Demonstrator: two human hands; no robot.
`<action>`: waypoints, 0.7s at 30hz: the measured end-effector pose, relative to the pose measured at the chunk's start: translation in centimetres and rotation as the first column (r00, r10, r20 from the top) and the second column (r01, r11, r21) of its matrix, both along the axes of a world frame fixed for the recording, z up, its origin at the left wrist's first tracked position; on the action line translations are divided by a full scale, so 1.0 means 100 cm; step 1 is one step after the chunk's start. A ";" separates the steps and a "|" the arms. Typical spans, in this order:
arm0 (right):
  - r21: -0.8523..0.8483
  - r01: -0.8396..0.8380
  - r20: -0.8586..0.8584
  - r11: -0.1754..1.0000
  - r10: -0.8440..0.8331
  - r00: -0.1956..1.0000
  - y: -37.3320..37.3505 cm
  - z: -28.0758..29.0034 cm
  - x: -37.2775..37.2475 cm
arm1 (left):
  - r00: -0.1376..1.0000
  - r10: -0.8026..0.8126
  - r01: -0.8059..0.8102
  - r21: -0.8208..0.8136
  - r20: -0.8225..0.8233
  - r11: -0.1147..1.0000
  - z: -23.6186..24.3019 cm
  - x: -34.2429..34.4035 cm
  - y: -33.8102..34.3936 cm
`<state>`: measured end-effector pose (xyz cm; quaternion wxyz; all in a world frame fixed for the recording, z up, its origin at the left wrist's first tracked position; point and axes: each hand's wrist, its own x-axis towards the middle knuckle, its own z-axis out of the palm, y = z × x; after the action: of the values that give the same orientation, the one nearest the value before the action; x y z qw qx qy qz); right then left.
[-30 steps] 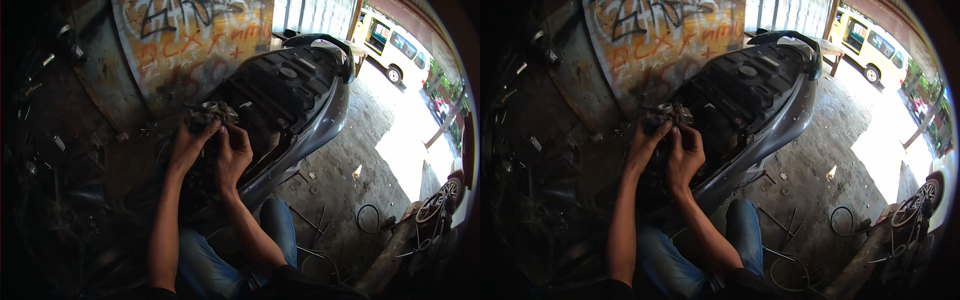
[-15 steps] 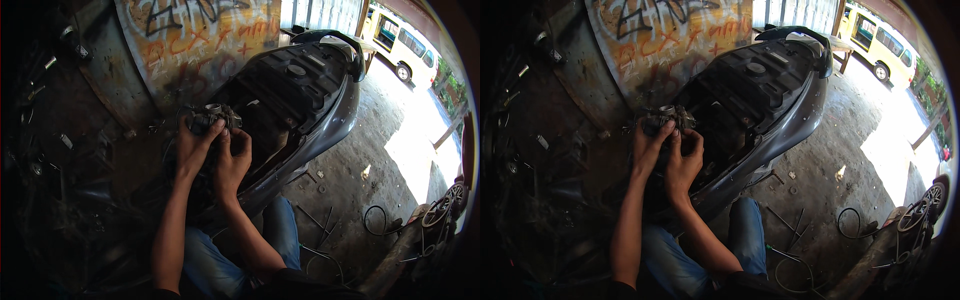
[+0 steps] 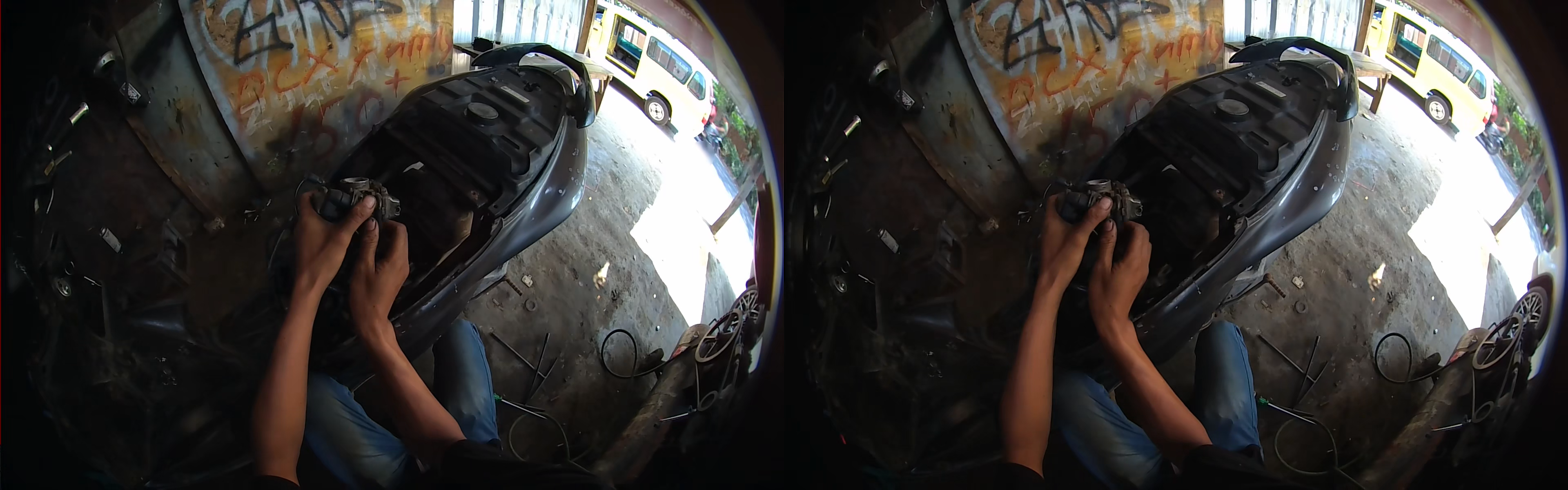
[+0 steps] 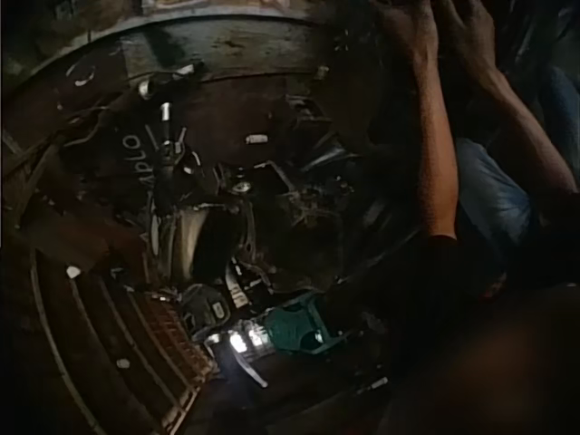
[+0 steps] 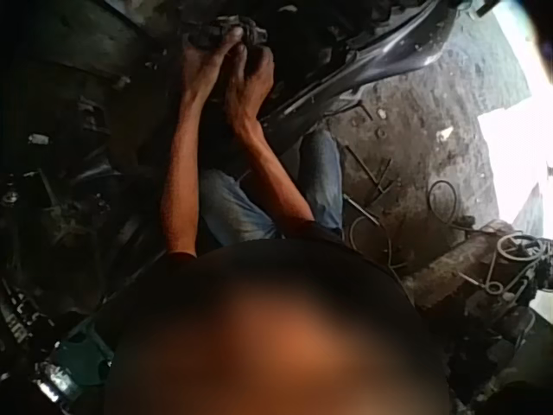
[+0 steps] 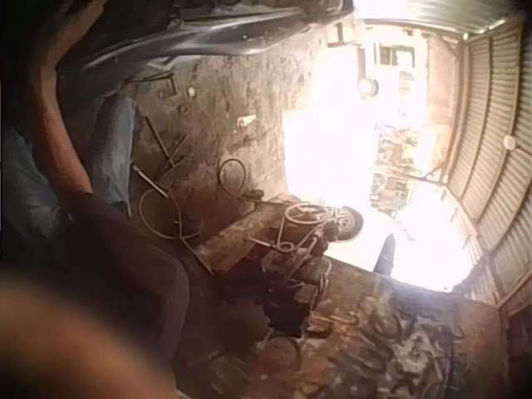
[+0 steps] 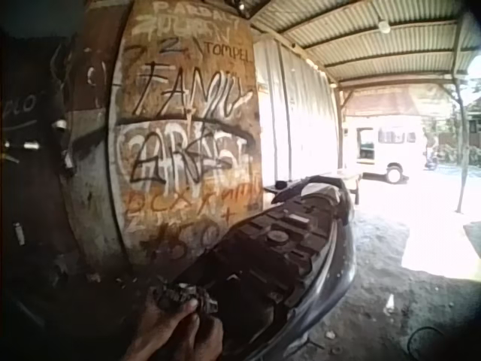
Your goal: The recorder is removing and inspecting the carburetor of a motorcycle.
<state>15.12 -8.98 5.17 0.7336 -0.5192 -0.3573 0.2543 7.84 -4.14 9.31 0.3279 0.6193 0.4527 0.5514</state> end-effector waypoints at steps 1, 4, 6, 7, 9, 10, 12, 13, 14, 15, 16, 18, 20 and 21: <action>0.005 0.015 0.066 1.000 -0.015 0.998 0.001 0.001 0.001 | 0.999 0.047 -0.047 -0.018 -0.018 0.999 -0.002 0.000 0.001; -0.010 0.032 0.186 0.999 -0.030 0.982 0.002 0.003 0.005 | 0.991 0.131 -0.132 -0.025 -0.034 0.991 -0.004 0.003 -0.001; -0.026 0.037 0.242 0.999 -0.029 0.970 0.001 0.005 0.005 | 0.985 0.168 -0.169 -0.009 -0.030 0.986 -0.003 0.006 -0.003; -0.034 0.033 0.243 0.999 -0.024 0.970 0.000 0.006 0.005 | 0.981 0.192 -0.192 0.007 -0.041 0.981 -0.002 0.007 -0.005; -0.043 0.030 0.244 0.999 -0.018 0.970 0.000 0.008 0.003 | 0.975 0.215 -0.214 0.025 -0.052 0.976 0.000 0.009 -0.008; -0.069 -0.009 0.164 0.998 0.020 0.986 0.000 0.010 0.002 | 0.971 0.232 -0.231 0.029 -0.054 0.973 0.000 0.010 -0.008; -0.090 -0.048 0.085 0.995 0.056 0.995 0.001 0.011 0.001 | 0.967 0.248 -0.246 0.034 -0.054 0.969 -0.001 0.010 -0.009; -0.081 -0.086 -0.002 0.993 0.087 0.996 0.002 0.012 0.000 | 0.972 0.233 -0.233 0.031 -0.017 0.972 -0.001 0.010 -0.009; -0.055 -0.128 -0.080 0.990 0.124 0.989 0.004 0.012 0.001 | 0.975 0.220 -0.220 0.028 0.021 0.975 -0.002 0.009 -0.008; -0.071 -0.124 -0.086 0.990 0.118 0.989 0.004 0.011 0.001 | 0.976 0.218 -0.219 0.025 0.021 0.975 -0.002 0.008 -0.007; -0.016 -0.084 0.021 0.996 0.085 0.996 0.003 0.010 0.000 | 0.980 0.196 -0.197 0.027 0.048 0.980 -0.002 0.006 -0.006; 0.046 -0.052 0.127 0.998 0.045 0.991 0.001 0.007 -0.002 | 0.982 0.173 -0.176 0.032 0.076 0.984 0.000 0.004 0.000; 0.151 -0.003 0.380 0.989 -0.056 0.923 -0.013 0.001 -0.009 | 0.927 0.225 -0.163 -0.217 0.301 0.963 0.004 0.005 0.009; 0.180 -0.036 0.425 0.983 -0.044 0.904 -0.028 -0.004 -0.012 | 0.929 0.240 -0.176 -0.233 0.283 0.956 0.006 0.005 0.012</action>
<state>13.95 -11.74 4.77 0.6827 -0.4932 -0.5299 0.0990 8.34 -2.94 9.87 0.3956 0.4369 0.5134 0.6237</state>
